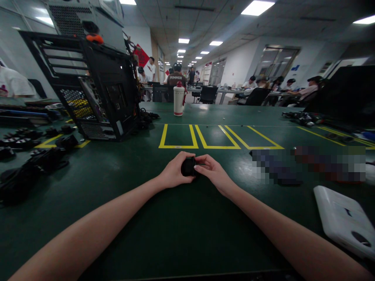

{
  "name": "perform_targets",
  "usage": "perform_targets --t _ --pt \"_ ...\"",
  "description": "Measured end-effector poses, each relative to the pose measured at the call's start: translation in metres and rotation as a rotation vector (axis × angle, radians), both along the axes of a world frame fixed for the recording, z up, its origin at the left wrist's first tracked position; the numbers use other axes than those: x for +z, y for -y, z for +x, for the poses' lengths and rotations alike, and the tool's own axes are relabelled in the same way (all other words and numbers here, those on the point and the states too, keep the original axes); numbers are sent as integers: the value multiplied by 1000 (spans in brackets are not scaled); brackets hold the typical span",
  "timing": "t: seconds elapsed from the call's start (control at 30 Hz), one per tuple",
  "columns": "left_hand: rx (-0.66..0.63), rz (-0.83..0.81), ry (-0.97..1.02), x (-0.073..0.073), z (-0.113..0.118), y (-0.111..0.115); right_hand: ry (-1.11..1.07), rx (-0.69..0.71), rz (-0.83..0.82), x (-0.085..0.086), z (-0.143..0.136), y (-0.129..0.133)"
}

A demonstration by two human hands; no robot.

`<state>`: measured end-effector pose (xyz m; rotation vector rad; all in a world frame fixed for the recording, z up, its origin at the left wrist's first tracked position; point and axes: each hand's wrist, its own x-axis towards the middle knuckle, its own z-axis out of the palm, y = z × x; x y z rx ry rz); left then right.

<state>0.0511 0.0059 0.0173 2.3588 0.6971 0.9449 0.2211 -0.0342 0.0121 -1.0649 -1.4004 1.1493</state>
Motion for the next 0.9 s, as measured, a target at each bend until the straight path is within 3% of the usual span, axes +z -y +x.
perform_targets --t 0.4,0.9 --pt "1 18 2 -3 0 -2 -89 96 -34 -1 2 0" --pt "-4 -37 18 0 0 0 -23 1 -2 2 1 2"
